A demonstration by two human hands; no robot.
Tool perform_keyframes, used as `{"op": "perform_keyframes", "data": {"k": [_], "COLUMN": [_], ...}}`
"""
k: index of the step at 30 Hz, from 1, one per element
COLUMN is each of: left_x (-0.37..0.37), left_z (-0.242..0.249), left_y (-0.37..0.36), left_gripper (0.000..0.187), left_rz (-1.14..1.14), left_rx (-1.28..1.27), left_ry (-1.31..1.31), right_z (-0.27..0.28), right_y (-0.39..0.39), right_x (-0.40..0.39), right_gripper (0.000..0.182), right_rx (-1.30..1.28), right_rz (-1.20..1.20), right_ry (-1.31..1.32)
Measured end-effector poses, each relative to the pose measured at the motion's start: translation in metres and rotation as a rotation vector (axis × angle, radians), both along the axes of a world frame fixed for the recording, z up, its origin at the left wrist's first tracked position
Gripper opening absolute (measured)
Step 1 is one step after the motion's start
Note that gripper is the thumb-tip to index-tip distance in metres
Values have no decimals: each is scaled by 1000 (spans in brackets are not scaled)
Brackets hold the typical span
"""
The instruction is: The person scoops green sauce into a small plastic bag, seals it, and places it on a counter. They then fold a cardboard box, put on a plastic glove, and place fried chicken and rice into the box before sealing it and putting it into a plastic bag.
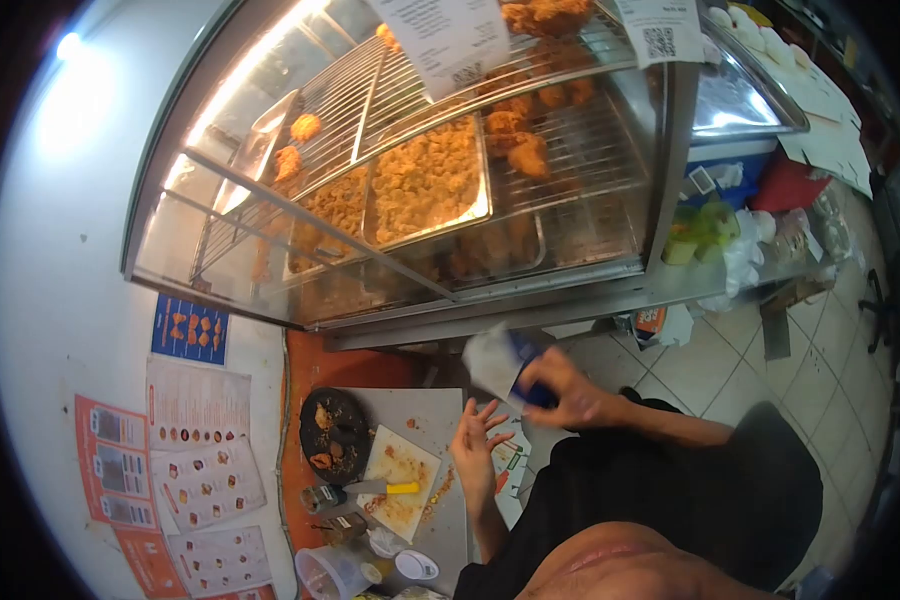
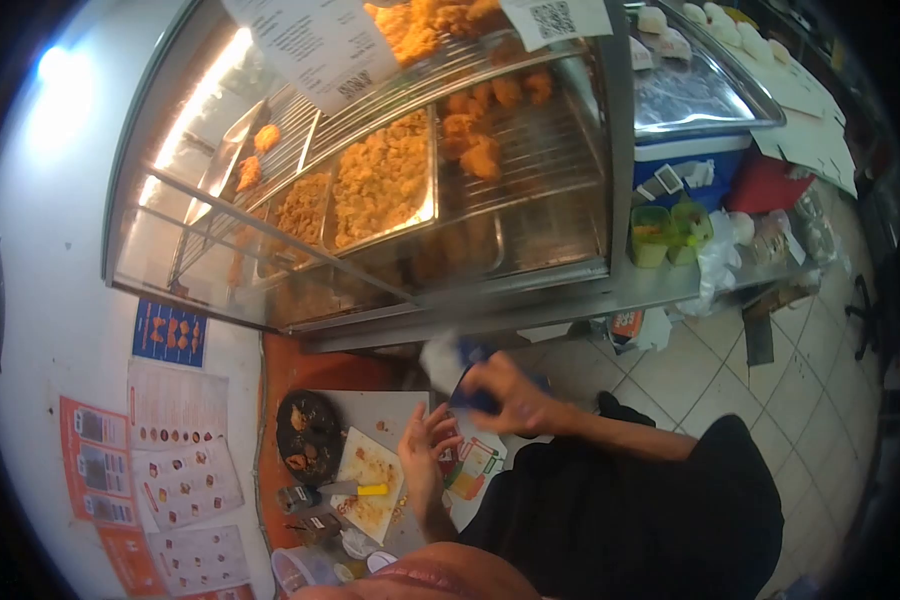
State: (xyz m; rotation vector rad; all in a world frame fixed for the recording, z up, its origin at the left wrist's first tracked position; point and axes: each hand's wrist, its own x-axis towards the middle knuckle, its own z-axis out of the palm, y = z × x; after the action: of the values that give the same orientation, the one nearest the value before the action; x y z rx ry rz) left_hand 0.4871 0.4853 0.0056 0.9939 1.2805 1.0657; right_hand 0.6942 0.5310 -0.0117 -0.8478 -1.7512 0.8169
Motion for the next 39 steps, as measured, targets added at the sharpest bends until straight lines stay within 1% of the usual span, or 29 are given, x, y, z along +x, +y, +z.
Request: {"op": "perform_keyframes", "data": {"k": [1,2,3,4,5,6,7,9,10,11,13,15,17,18,19,20,21,23,25,27,28,31,32,33,34,35,36,37,39], "left_x": [-2,10,7,0,-7,-6,-8,-5,-1,11,38,50,52,58,54,47,42,39,40,46,48,45,39,38,39,40,24,22,30], "left_z": [-13,-14,-19,-26,-33,-40,-49,-54,-55,-42,-17,-17,-23,-15,-14,-15,-13,-8,-7,-6,-6,-21,-25,-28,-29,-29,-37,-40,-27], "left_y": [9,18,19,19,19,18,15,9,7,7,9,13,16,16,18,19,22,22,20,17,14,7,6,4,4,4,4,2,0], "left_gripper": [52,51,51,45,39,30,30,26,25,25,26,27,22,22,22,21,21,21,19,18,17,12,7,7,6,7,14,14,17], "left_rz": [87,167,136,62,-8,-18,-30,124,102,100,234,264,332,361,369,330,290,282,272,218,173,107,-23,-12,11,34,-10,5,42], "left_rx": [-133,-211,-232,-222,-204,-159,-162,-112,55,51,292,330,311,305,311,283,254,233,220,135,54,81,104,107,70,36,55,60,167], "left_ry": [-522,-617,-608,-442,-278,-280,-277,-592,-633,-635,-651,-685,-369,-374,-378,-420,-459,-461,-387,-353,-316,-305,-199,-201,-233,-265,-82,-84,104], "right_z": [11,21,26,24,20,19,21,30,28,26,23,19,21,20,18,17,19,24,15,4,-2,-8,-6,-3,3,12,18,13,-1], "right_y": [-5,-13,-21,-25,-29,-29,-31,-32,-31,-30,-25,-21,-16,-15,-15,-14,-14,-19,-23,-22,-23,-21,-21,-22,-21,-20,-18,-13,-2], "right_x": [-6,-12,-18,-22,-27,-29,-27,-21,-17,-19,-22,-18,-11,-7,-2,2,5,9,4,3,2,0,-1,-2,-1,2,4,4,5], "right_gripper": [32,32,33,33,36,39,39,40,41,41,40,44,43,43,38,34,34,22,28,27,27,25,25,26,26,27,28,28,25], "right_rx": [109,121,134,127,141,157,155,30,-26,-28,-116,-163,-312,-308,-221,-133,-129,-75,-46,87,87,88,-27,-144,-140,-251,-364,-363,-165], "right_rz": [253,377,496,461,511,568,556,244,180,177,56,68,38,42,39,38,49,172,126,-44,-43,-118,-114,-110,-99,-46,9,24,-102], "right_ry": [-102,-157,-211,-209,-207,-207,-205,132,242,241,633,671,602,596,484,370,365,308,256,55,58,102,100,98,95,221,346,341,43]}}
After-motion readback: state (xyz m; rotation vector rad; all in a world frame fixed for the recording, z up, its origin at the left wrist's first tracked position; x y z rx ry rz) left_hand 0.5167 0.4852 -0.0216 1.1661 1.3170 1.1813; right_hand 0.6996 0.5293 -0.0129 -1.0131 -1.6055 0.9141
